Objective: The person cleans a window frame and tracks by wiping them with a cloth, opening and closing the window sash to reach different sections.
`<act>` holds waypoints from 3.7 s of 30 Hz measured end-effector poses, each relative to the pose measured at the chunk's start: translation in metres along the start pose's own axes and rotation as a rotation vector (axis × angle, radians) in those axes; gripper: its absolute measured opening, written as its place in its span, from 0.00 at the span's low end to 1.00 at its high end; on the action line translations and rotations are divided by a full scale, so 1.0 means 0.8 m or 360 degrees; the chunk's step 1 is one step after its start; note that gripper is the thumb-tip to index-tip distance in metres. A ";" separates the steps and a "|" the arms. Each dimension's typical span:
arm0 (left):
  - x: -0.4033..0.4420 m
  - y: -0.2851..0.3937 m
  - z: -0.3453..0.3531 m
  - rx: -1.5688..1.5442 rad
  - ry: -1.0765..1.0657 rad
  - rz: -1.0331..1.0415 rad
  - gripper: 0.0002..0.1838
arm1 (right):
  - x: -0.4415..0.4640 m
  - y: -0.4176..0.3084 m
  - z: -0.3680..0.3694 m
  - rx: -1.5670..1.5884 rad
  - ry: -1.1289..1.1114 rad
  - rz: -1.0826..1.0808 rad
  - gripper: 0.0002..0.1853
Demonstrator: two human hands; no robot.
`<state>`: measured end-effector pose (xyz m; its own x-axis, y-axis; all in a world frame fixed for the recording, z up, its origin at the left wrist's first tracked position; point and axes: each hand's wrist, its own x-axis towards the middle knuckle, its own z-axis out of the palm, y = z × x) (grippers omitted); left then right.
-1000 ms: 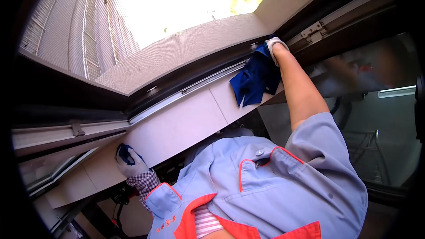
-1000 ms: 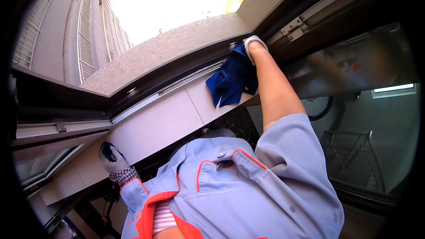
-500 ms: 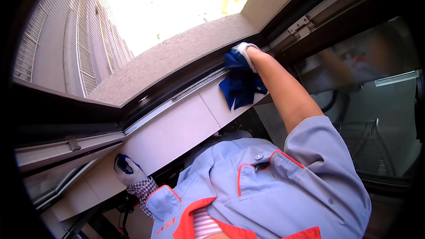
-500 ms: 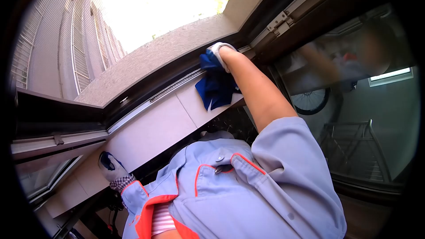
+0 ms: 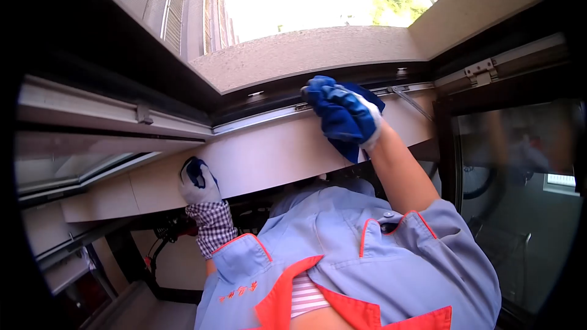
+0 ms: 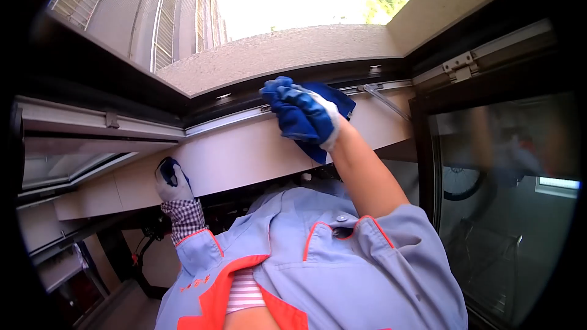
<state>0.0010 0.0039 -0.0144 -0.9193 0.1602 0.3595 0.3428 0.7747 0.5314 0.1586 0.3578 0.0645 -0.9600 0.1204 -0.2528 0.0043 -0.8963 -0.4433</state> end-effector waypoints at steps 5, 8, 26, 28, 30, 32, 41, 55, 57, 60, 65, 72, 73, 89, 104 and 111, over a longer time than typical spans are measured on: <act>-0.002 -0.007 0.003 -0.0186 -0.0050 -0.0100 0.16 | -0.070 -0.011 -0.001 -0.0274 -0.0154 -0.0481 0.23; -0.002 -0.001 0.000 -0.0182 -0.0058 -0.0133 0.16 | -0.106 -0.030 0.011 -0.0050 -0.0224 -0.0428 0.23; 0.000 -0.011 0.003 -0.0028 -0.0116 -0.0136 0.19 | -0.234 -0.021 0.020 -0.1011 0.0934 -0.0926 0.14; -0.001 -0.019 0.008 -0.0152 -0.0126 -0.0209 0.19 | -0.229 -0.022 0.005 -0.0946 0.1176 -0.1161 0.13; 0.000 -0.025 0.007 -0.0088 -0.0122 -0.0173 0.19 | -0.221 -0.042 0.003 -0.1151 0.1214 -0.1409 0.10; 0.000 -0.023 0.009 -0.0171 -0.0095 -0.0165 0.19 | -0.199 -0.069 -0.039 -0.1181 0.1606 -0.1439 0.11; 0.001 -0.017 0.008 -0.0198 -0.0076 -0.0083 0.17 | -0.081 -0.212 -0.120 -0.3079 0.2201 0.0231 0.19; -0.001 -0.016 0.001 -0.0103 -0.0058 0.0072 0.17 | -0.056 -0.256 -0.155 -0.3685 0.1559 0.2361 0.25; 0.000 -0.008 0.001 -0.0210 -0.0062 0.0040 0.17 | -0.050 -0.256 -0.159 -0.3416 0.1803 0.1890 0.24; -0.002 -0.007 -0.001 -0.0141 -0.0062 0.0051 0.18 | -0.042 -0.274 -0.273 -0.4085 0.1415 0.1981 0.23; -0.003 -0.008 0.003 -0.0171 -0.0061 -0.0020 0.18 | -0.054 -0.250 -0.169 -0.3361 0.2047 0.1006 0.25; -0.002 -0.002 -0.002 0.0033 -0.0060 0.0050 0.18 | -0.026 -0.189 -0.093 -0.3329 0.1803 0.0797 0.22; -0.001 -0.003 -0.002 0.0045 -0.0052 0.0066 0.18 | -0.022 -0.178 -0.083 -0.3348 0.1746 0.0717 0.21; -0.003 -0.002 -0.002 0.0057 -0.0068 -0.0011 0.18 | 0.079 0.007 0.081 -0.3408 0.0847 0.0435 0.16; 0.006 0.001 -0.006 -0.0091 0.0048 0.0145 0.15 | 0.126 0.100 0.131 -0.3175 0.0321 0.0209 0.22; 0.005 0.007 -0.008 0.0065 0.0027 0.0059 0.17 | 0.173 0.117 0.177 -0.3040 0.0054 0.0886 0.15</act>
<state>0.0005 0.0048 -0.0053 -0.9026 0.1791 0.3915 0.3681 0.7928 0.4858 -0.0137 0.2303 0.1097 -0.7427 0.0668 -0.6662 0.5095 0.7021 -0.4976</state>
